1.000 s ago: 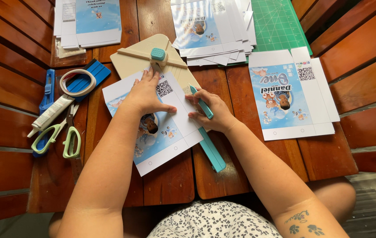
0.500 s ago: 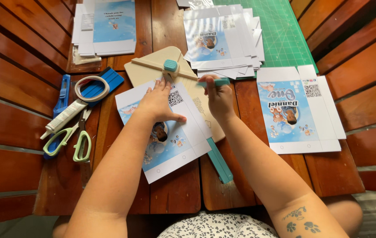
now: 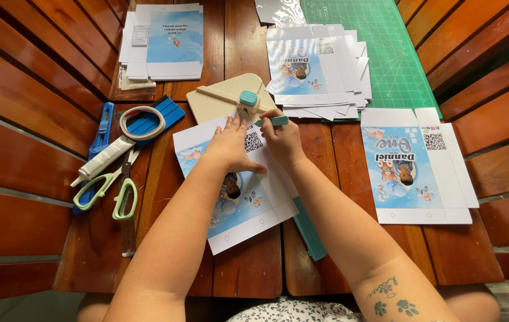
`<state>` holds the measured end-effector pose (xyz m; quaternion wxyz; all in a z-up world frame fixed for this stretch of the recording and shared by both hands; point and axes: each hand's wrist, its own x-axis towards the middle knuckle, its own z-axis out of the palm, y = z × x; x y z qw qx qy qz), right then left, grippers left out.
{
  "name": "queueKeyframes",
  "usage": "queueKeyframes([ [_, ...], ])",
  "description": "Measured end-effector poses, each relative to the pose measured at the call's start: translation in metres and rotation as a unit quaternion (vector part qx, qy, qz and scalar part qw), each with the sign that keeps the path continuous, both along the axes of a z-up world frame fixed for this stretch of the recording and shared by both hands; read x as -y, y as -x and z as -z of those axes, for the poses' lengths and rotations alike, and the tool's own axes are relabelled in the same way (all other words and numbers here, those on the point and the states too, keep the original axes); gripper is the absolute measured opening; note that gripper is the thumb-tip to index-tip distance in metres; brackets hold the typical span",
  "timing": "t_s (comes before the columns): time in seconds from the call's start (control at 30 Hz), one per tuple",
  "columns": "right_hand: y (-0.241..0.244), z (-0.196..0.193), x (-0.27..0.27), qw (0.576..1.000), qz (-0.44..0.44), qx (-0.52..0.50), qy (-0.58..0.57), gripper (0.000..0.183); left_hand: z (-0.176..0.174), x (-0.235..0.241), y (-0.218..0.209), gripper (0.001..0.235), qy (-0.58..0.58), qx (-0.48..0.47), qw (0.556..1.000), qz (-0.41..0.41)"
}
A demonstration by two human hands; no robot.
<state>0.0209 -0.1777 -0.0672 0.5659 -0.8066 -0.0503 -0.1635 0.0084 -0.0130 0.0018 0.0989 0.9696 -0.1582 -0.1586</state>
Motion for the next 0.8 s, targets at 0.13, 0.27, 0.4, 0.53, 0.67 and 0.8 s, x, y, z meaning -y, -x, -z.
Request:
queueKeyframes([
  [0.13, -0.001, 0.001, -0.001, 1.000, 0.004, 0.011, 0.013, 0.013, 0.003, 0.000, -0.001, 0.150, 0.003, 0.002, 1.000, 0.000],
  [0.27, -0.001, -0.002, -0.002, 1.000, 0.006, 0.009, 0.025, 0.013, 0.004, 0.001, -0.002, 0.150, 0.001, -0.001, 1.000, -0.004],
  [0.4, -0.001, -0.001, -0.002, 0.999, 0.005, -0.001, 0.034, 0.013, -0.001, 0.002, 0.001, 0.148, 0.005, -0.005, 1.000, -0.007],
  [0.53, -0.008, 0.000, 0.000, 0.999, -0.002, 0.003, 0.050, 0.012, -0.003, 0.002, 0.000, 0.148, -0.004, -0.009, 1.000, -0.005],
  [0.67, -0.010, 0.001, 0.003, 0.997, -0.002, -0.018, 0.080, 0.012, -0.006, 0.004, 0.000, 0.148, -0.016, -0.008, 1.000, -0.005],
  [0.8, -0.002, -0.001, 0.009, 0.994, 0.002, -0.056, 0.096, 0.014, -0.006, 0.006, -0.001, 0.150, -0.027, -0.010, 1.000, -0.007],
])
